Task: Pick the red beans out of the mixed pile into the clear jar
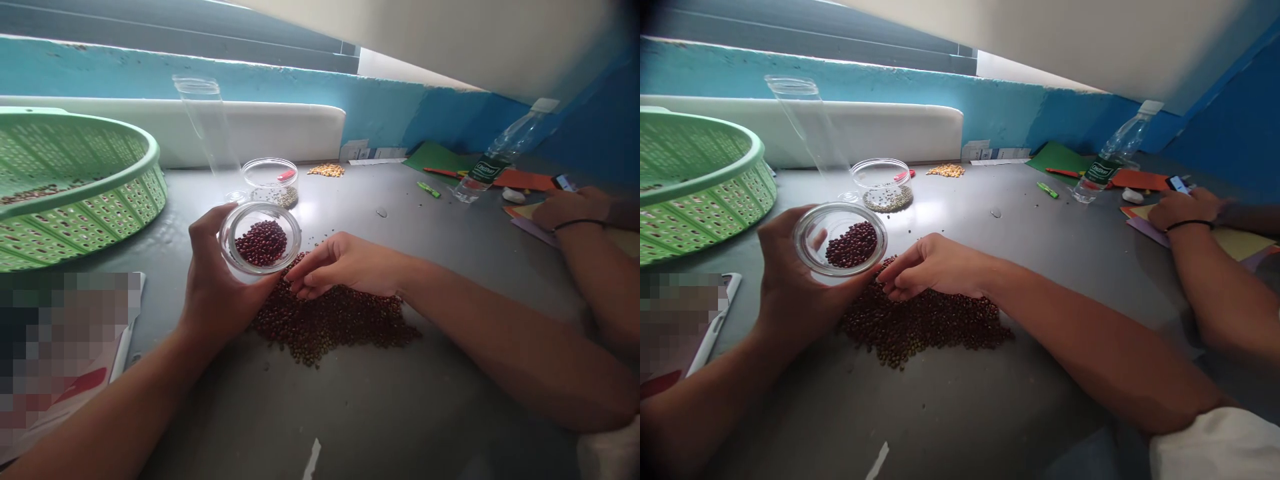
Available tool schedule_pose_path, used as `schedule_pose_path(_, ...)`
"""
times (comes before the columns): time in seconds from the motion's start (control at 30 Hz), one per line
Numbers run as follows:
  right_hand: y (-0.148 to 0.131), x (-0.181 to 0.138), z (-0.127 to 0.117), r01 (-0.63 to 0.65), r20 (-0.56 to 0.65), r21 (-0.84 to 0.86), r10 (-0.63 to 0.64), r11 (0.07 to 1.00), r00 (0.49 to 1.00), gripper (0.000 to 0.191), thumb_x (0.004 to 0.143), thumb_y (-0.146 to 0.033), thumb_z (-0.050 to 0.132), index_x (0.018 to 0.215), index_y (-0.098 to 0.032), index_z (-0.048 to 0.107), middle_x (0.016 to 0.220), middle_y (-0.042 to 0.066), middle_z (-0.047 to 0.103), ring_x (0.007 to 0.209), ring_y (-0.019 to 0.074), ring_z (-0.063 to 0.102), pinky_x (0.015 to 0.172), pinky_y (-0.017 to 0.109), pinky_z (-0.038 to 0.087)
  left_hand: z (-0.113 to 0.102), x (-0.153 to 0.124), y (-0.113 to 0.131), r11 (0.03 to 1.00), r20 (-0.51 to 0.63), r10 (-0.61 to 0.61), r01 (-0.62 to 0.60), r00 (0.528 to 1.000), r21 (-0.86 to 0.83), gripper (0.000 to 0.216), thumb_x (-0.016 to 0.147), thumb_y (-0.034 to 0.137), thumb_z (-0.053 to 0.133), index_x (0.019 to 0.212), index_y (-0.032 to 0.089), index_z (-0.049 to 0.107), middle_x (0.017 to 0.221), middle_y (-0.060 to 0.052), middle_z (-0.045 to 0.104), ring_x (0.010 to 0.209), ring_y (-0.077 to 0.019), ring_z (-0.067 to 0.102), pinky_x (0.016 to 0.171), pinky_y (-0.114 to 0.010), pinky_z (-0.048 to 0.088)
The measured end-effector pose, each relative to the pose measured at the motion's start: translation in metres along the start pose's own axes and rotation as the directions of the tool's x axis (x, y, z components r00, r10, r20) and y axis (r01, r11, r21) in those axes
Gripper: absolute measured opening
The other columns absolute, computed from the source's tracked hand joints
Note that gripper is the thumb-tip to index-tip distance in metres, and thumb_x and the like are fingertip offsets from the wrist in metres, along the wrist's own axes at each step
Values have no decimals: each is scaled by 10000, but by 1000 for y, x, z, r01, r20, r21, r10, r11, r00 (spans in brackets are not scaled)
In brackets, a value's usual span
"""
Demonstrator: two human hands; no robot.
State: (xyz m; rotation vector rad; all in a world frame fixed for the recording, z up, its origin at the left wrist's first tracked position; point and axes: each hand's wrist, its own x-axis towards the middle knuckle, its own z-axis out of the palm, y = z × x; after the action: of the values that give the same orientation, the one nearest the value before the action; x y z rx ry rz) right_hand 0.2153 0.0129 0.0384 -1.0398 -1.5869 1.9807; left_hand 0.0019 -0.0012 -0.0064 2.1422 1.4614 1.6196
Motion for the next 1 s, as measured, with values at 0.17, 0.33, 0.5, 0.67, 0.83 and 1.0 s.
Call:
schedule_pose_path(0.17,0,-1,0,7,-5,-78,-7,997,1000,234,778,-136,743,1006,-174,779,951,55,776,851,138,722,916,320,576,-1,0,0,1000,6,-10,10,1000,20,1017,507,351,911,1376,230,397,1359,-87,487,1181,-266,567,1034,-456,529)
schedule_pose_path(0.33,0,-1,-2,47,-99,-105,-58,993,993,183,745,-130,775,925,-162,786,826,20,772,762,114,715,842,285,595,-2,0,0,999,20,-4,3,1000,48,996,522,362,904,1372,230,403,1349,-94,496,1184,-278,561,1026,-468,529)
schedule_pose_path(0.5,-6,-2,-12,134,-143,-197,-163,971,976,238,724,-163,798,962,-178,794,898,29,782,808,130,724,840,283,593,-3,0,1,998,36,-23,21,999,63,977,556,374,887,1385,226,391,1378,-105,497,1216,-295,556,1070,-493,492)
schedule_pose_path(0.67,-7,-1,-16,54,-73,-242,-74,969,995,292,732,-51,729,1004,-142,783,947,54,785,891,161,732,894,311,586,-2,0,-1,997,41,-20,16,999,80,995,546,384,881,1389,202,385,1374,-116,490,1239,-303,541,1088,-487,470)
schedule_pose_path(0.83,-9,-2,-15,90,10,-276,-91,957,996,327,773,-65,690,1080,-152,764,954,52,781,925,162,723,889,300,579,-3,1,-1,995,61,-6,0,998,97,983,570,386,865,1396,177,375,1366,-133,499,1249,-302,538,1073,-470,477)
schedule_pose_path(1.0,-9,-5,-17,163,25,-527,-176,834,984,295,835,-211,702,1121,-157,743,956,63,771,849,164,713,790,300,561,-3,1,0,994,65,-30,23,997,111,979,570,397,868,1389,173,383,1370,-128,501,1244,-300,541,1078,-471,474)
